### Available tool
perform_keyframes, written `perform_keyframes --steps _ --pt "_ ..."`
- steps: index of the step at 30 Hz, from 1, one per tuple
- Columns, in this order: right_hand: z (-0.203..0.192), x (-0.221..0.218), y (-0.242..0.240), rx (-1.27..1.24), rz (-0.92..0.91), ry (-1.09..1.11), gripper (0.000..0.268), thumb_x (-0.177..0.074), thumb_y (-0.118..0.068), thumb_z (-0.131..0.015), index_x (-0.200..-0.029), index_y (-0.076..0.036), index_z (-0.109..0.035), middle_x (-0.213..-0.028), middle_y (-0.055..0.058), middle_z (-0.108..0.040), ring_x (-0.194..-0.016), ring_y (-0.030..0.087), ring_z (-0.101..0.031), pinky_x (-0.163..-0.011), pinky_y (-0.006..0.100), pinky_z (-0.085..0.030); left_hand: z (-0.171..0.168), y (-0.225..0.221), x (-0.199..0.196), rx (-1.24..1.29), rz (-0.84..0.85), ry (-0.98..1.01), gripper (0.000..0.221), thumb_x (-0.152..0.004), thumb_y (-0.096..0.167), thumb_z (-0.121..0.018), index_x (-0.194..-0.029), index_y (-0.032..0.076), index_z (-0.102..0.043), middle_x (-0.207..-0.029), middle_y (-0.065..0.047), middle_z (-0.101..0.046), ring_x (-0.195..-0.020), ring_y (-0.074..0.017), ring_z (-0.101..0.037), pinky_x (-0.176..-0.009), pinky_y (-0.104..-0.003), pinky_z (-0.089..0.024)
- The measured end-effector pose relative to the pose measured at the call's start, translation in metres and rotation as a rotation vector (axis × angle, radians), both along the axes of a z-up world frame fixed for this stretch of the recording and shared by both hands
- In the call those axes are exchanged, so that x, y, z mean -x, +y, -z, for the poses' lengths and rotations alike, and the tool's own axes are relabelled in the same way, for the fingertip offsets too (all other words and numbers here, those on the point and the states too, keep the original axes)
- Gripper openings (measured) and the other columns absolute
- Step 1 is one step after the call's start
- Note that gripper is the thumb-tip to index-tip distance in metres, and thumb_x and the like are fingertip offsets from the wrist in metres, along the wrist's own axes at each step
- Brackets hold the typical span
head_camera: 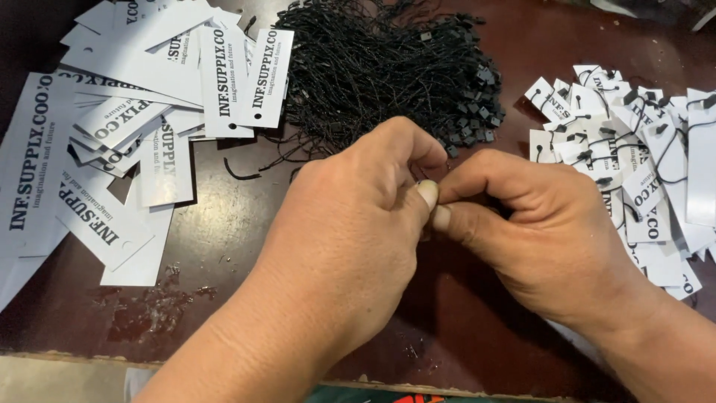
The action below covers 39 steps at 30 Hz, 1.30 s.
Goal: Attaching brand tags to plastic fastener strings by threading them through holes and snapping the ends together.
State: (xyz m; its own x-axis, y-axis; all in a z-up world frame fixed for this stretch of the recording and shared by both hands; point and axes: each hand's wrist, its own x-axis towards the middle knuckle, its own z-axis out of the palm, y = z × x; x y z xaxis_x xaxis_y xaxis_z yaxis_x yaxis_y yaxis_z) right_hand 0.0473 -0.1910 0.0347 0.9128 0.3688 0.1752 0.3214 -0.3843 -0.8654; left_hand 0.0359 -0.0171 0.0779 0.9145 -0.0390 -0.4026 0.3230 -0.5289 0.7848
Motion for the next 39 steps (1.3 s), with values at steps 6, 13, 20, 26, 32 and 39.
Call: perform_keyframes --steps 6,13,20,26,32,39 --pt "0.008 0.000 0.006 -0.075 0.078 0.042 0.008 -0.099 -0.008 -0.067 -0.091 -0.009 -0.064 -0.074 -0.002 -0.057 -0.064 0.008 -0.048 -0.058 0.020 -0.042 -0.006 0.020 -0.011 0.011 -0.194 0.190 0.015 -0.100 0.034 -0.064 -0.107 0.032 -0.077 -0.088 0.006 -0.074 -0.078 -0.0089 -0.061 -0.069 -0.028 -0.054" --pt "0.010 0.001 0.012 -0.162 0.192 0.103 0.007 -0.100 -0.001 -0.061 -0.093 -0.003 -0.062 -0.081 0.011 -0.069 -0.063 0.017 -0.066 -0.062 0.026 -0.060 0.068 0.075 -0.046 -0.751 -0.367 -0.396 0.042 -0.099 0.043 -0.070 -0.119 0.006 -0.067 -0.114 -0.015 -0.062 -0.095 -0.0445 -0.064 -0.084 -0.064 -0.050" --pt "0.019 0.005 0.010 -0.165 0.197 0.107 0.008 -0.100 -0.003 -0.060 -0.091 -0.005 -0.061 -0.079 0.010 -0.068 -0.061 0.016 -0.063 -0.057 0.024 -0.057 0.088 0.086 -0.059 -0.797 -0.421 -0.460 0.050 -0.089 0.042 -0.080 -0.117 0.001 -0.068 -0.115 -0.021 -0.059 -0.092 -0.0523 -0.065 -0.079 -0.062 -0.051" --pt "0.023 0.006 0.010 -0.141 0.207 0.075 0.010 -0.099 -0.008 -0.063 -0.090 -0.004 -0.062 -0.075 0.009 -0.069 -0.059 0.014 -0.063 -0.057 0.023 -0.056 0.076 0.091 -0.064 -0.753 -0.465 -0.323 0.048 -0.089 0.044 -0.084 -0.108 0.002 -0.071 -0.106 -0.021 -0.071 -0.099 -0.0519 -0.065 -0.079 -0.062 -0.053" --pt "0.023 0.006 0.008 -0.159 0.241 0.103 0.009 -0.098 -0.008 -0.064 -0.090 -0.005 -0.062 -0.075 0.009 -0.070 -0.058 0.013 -0.063 -0.056 0.022 -0.056 0.079 0.095 -0.062 -0.648 -0.548 -0.394 0.016 -0.096 0.018 -0.063 -0.107 0.007 -0.062 -0.105 -0.018 -0.069 -0.098 -0.0465 -0.062 -0.081 -0.059 -0.047" --pt "0.022 0.007 0.007 -0.136 0.206 0.077 0.011 -0.099 -0.010 -0.063 -0.089 -0.005 -0.062 -0.076 0.007 -0.069 -0.060 0.012 -0.063 -0.058 0.022 -0.056 0.085 0.093 -0.065 -0.773 -0.504 -0.407 0.053 -0.087 0.051 -0.087 -0.109 0.008 -0.064 -0.108 -0.019 -0.068 -0.097 -0.0476 -0.064 -0.083 -0.059 -0.048"
